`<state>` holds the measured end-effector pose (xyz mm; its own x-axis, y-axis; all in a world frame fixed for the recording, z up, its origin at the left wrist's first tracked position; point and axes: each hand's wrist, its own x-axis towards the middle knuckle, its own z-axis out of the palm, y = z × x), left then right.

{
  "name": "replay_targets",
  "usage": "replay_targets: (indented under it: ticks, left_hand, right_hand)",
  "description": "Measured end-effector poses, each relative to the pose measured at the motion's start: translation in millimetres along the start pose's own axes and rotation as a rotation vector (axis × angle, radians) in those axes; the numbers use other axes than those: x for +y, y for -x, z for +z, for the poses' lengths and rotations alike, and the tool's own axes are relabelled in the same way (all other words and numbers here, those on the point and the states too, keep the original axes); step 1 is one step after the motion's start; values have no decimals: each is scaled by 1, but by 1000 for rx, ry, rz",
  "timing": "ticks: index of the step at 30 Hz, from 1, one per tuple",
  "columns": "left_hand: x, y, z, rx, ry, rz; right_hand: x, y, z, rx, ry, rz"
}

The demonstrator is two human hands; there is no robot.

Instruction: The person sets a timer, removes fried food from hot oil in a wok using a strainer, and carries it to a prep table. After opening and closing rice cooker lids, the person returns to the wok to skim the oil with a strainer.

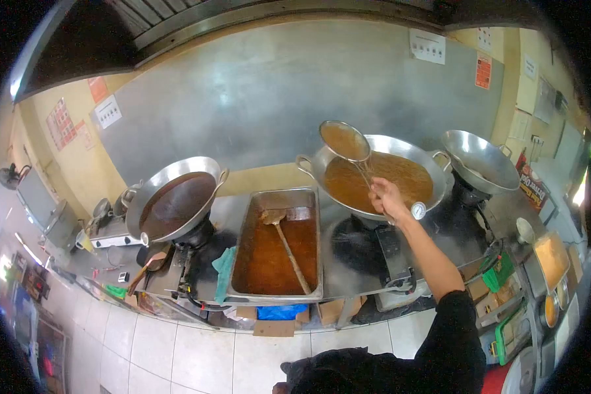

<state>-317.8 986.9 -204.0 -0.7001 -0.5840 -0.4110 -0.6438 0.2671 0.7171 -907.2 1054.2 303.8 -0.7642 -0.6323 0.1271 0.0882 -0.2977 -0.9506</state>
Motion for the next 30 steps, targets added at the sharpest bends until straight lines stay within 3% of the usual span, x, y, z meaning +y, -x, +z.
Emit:
replay_targets:
  ticks: [1, 3, 6, 9, 11, 12, 13, 15, 17, 22, 25, 27, 30]
  left_hand:
    - [-3, 3, 1, 10, 17, -1]
    - [-11, 12, 6, 43, 63, 0]
    - [-31, 30, 22, 129, 248, 42]
    - [-13, 31, 12, 65, -132, 143]
    - [-3, 34, 12, 74, -77, -41]
    - [-29, 22, 25, -25, -69, -111]
    - [-9, 32, 16, 25, -80, -83]
    - [-48, 22, 46, 179, 320, -96]
    - [-21, 24, 26, -41, -222, -132]
    - [-2, 44, 26, 124, 64, -147]
    - [5, 44, 27, 152, 23, -241]
    - [-15, 41, 36, 149, 77, -168]
    - [21, 50, 15, 94, 29, -259]
  right_hand:
    - [3, 7, 9, -1, 189, -42]
    - [13, 10, 17, -54, 272, -34]
    - [1, 35, 45, -157, 876, -143]
    - [23, 35, 55, -269, 1102, -299]
    - [10, 52, 82, -302, 1164, -266]
    - [14, 51, 83, -381, 1307, -242]
    - [17, 50, 82, -459, 1451, -219]
    - [33, 40, 78, -527, 1479, -229]
    - [46, 35, 81, -582, 1509, -242]
    - [83, 27, 81, -574, 1410, -187]
    - [94, 16, 79, -622, 1515, -144]
    - [110, 16, 82, -574, 1481, -130]
    - [114, 3, 81, -539, 1471, -187]
